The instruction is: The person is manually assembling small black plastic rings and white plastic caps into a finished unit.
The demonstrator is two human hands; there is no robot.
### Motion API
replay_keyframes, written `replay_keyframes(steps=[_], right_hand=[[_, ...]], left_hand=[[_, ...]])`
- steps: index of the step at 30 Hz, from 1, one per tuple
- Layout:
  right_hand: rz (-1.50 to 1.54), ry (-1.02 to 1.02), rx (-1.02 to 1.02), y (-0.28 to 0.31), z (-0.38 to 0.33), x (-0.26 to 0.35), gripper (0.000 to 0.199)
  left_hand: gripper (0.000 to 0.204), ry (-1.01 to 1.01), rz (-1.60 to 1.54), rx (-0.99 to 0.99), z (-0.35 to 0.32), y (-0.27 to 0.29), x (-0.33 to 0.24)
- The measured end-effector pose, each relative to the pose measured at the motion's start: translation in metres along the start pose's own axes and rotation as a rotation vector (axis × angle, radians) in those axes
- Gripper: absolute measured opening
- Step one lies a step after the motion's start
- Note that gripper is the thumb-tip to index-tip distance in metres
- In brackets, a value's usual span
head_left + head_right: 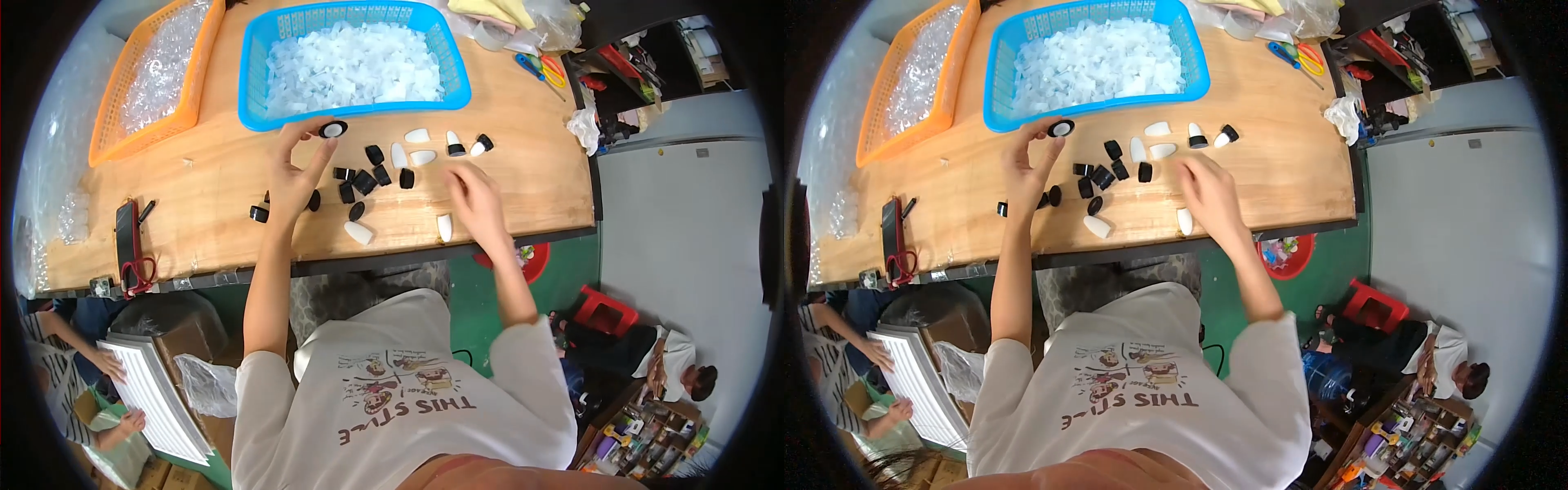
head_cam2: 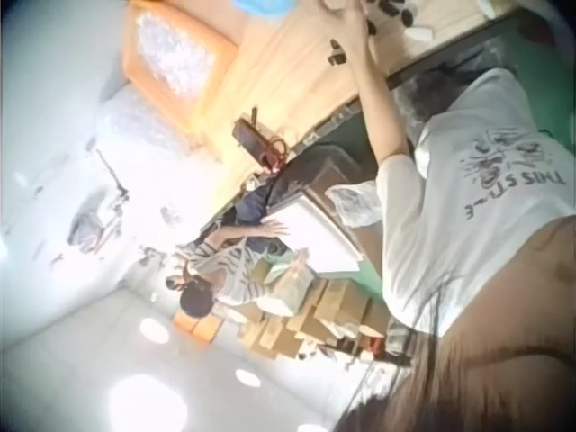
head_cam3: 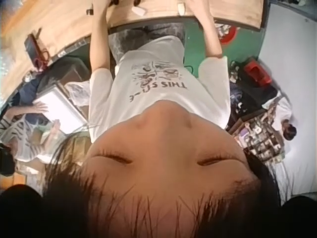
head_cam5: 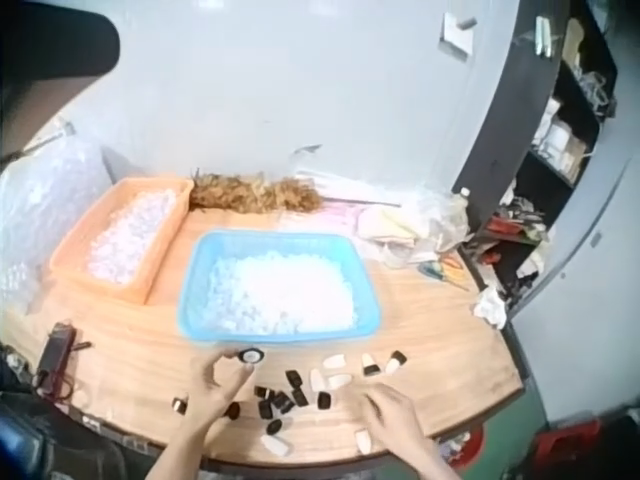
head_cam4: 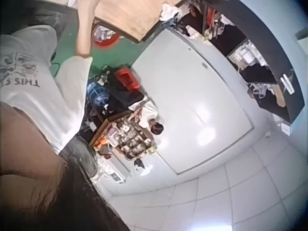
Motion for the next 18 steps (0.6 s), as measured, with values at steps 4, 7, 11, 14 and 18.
replay_keyframes(steps=[4,7,11,14,18], right_hand=[[-0.024,0.140,0.080,-0.031,0.056,0.013,0.010],[0.111,0.255,0.327,-0.036,0.079,0.030,0.013],[0.274,0.170,0.196,-0.020,0.137,0.049,0.018],[0.083,0.094,0.142,-0.037,0.185,0.011,0.019],[-0.221,0.205,0.421,-0.097,0.204,-0.033,0.030]], left_hand=[[0.024,-0.022,0.009,0.004,0.005,-0.002,-0.004],[0.024,-0.035,0.028,0.015,0.004,-0.004,-0.002],[0.025,-0.012,0.047,0.023,0.002,-0.002,-0.007],[0.025,0.009,0.056,0.026,0.004,-0.001,-0.001],[0.026,-0.010,0.050,0.029,0.008,-0.010,-0.001]])
Point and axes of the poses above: each hand's wrist, its own z-axis towards the middle knuckle, its own y-axis out of the back of the hand, x = y × z, the point moved 5 cm from there along z, towards the middle knuckle, and after that the axes turned 1 degree about -x, right-handed, at the moved point
